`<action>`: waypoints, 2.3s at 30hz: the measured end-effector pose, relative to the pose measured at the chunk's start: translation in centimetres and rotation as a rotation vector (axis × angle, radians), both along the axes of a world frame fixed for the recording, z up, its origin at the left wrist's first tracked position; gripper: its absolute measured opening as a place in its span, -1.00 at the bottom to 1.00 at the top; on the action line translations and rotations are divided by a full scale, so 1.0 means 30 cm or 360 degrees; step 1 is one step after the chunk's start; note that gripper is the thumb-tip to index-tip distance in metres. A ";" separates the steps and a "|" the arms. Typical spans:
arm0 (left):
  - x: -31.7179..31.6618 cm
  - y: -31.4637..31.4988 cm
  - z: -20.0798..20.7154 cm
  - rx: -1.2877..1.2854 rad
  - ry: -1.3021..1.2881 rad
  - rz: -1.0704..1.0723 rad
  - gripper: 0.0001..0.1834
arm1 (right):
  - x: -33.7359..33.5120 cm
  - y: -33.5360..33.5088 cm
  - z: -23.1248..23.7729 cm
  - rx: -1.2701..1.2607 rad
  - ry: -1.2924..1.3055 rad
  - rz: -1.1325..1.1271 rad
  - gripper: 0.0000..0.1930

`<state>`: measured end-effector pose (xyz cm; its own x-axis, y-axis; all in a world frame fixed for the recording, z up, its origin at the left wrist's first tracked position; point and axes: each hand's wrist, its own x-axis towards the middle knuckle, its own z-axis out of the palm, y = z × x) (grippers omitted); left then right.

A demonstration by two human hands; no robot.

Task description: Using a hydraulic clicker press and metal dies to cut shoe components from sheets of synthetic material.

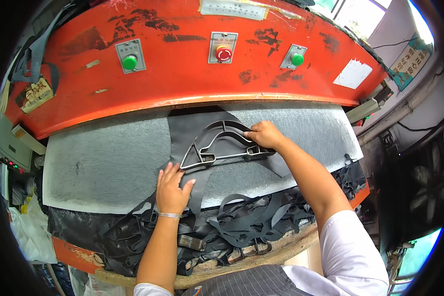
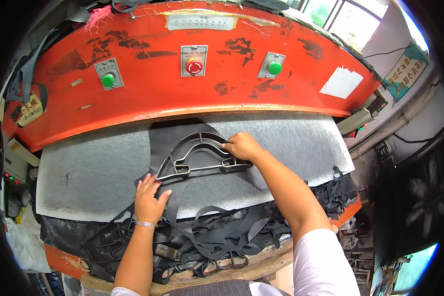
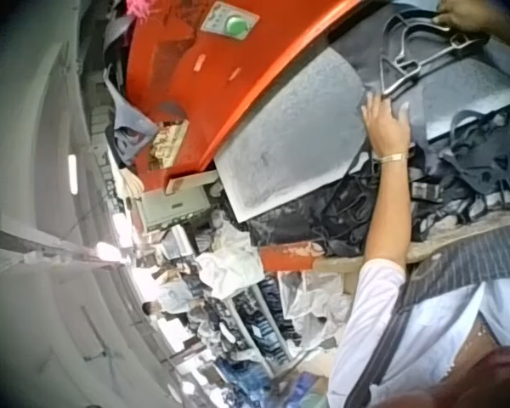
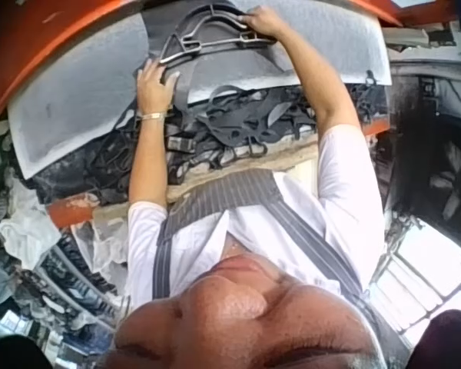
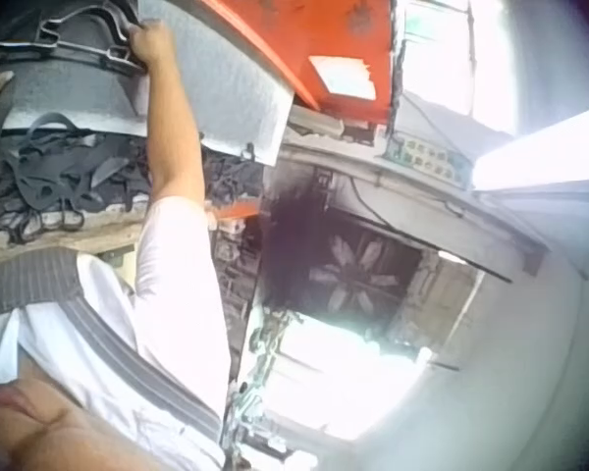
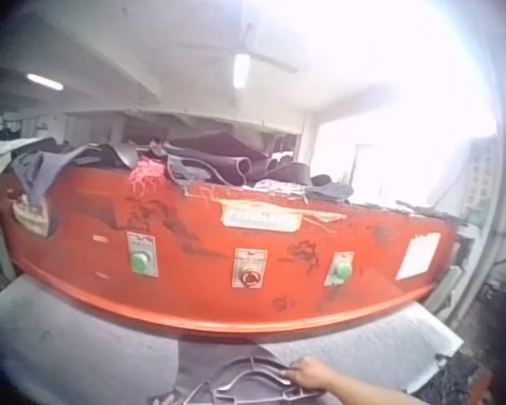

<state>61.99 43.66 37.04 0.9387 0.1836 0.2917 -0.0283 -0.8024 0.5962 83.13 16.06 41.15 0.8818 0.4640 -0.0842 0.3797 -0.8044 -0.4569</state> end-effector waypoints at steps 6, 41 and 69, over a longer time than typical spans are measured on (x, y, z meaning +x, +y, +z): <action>-0.017 0.000 0.031 -0.0005 -0.0035 0.0100 -0.50 | -0.042 0.012 0.045 -0.0113 -0.0107 -0.0002 -0.60; 0.018 0.010 0.052 0.0270 -0.0051 0.0042 -0.72 | -0.264 -0.219 -0.104 0.0363 -0.0470 -0.0177 -0.40; -0.051 -0.077 0.020 0.0181 -0.0105 -0.0041 -0.71 | -0.189 0.110 0.068 -0.0165 -0.0865 0.0088 -0.65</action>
<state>60.47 41.36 37.64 0.9208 0.1216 0.3705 -0.0861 -0.8633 0.4974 77.45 19.36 43.18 0.7854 0.5245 0.3286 0.5818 -0.8068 -0.1028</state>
